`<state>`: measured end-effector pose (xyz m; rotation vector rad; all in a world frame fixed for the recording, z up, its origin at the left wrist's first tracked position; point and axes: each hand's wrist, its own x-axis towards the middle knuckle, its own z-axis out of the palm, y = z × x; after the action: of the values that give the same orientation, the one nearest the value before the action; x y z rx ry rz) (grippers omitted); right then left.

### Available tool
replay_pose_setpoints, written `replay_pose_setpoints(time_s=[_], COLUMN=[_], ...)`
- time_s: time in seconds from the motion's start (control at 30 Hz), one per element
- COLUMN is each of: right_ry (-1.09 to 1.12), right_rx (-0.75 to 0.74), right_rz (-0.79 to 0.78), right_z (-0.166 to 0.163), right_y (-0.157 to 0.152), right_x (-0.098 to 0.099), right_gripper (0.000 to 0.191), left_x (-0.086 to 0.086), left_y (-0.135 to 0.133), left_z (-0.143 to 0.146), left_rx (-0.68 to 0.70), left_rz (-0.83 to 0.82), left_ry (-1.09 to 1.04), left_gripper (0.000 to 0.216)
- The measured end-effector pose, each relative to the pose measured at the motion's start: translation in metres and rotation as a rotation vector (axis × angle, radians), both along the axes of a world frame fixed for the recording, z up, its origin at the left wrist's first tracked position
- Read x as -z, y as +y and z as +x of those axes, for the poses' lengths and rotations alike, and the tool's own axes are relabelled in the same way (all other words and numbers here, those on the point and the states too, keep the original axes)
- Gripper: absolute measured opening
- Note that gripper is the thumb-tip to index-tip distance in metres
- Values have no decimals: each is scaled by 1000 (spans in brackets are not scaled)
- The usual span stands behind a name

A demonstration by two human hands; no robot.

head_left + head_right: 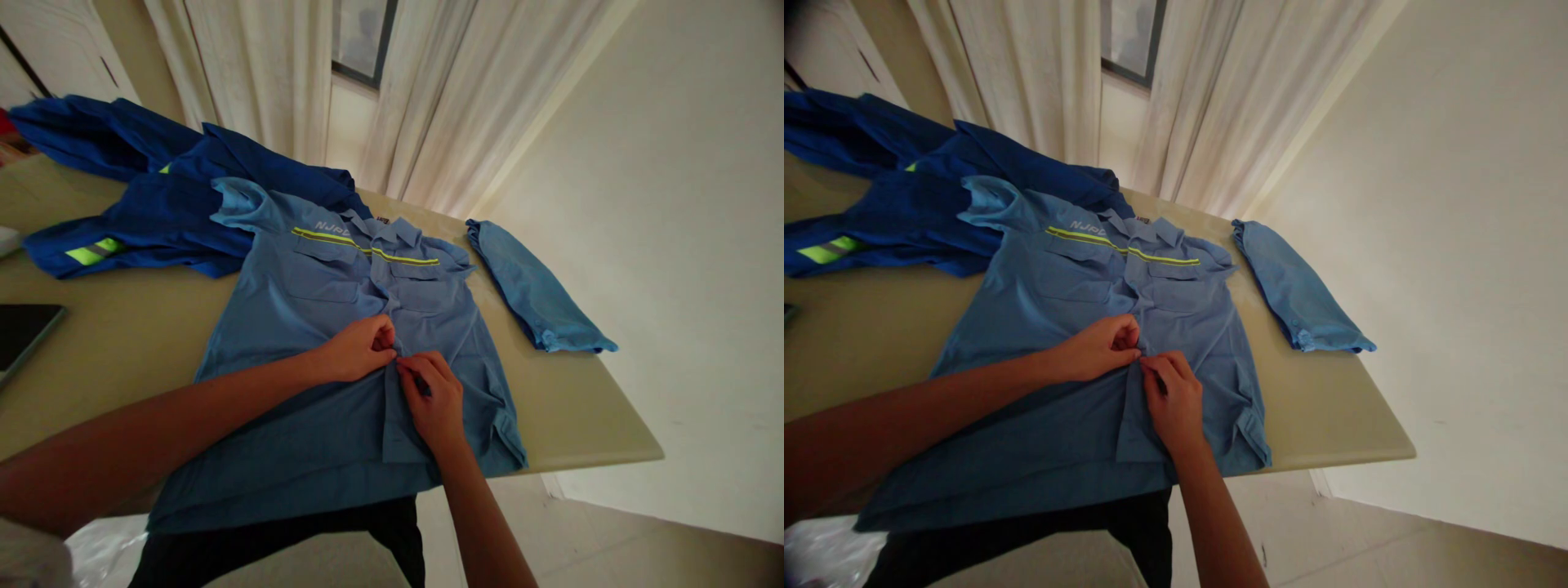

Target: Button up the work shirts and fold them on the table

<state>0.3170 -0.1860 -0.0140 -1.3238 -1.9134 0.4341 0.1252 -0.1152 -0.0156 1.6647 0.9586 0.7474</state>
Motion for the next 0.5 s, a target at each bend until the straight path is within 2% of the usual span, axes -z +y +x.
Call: replay_pose_setpoints(time_s=[0.37,0.5], right_ry=[-112,68], right_rx=[-12,19], right_rz=[107,13], right_z=[0,-1], right_y=[-5,-3], right_x=[-2,-4], right_gripper=[19,11], left_x=[-4,-1], left_y=[-1,0], left_z=[0,2], left_rx=[57,13], left_rz=[-31,-171], left_ry=[-67,-182], left_gripper=[19,28])
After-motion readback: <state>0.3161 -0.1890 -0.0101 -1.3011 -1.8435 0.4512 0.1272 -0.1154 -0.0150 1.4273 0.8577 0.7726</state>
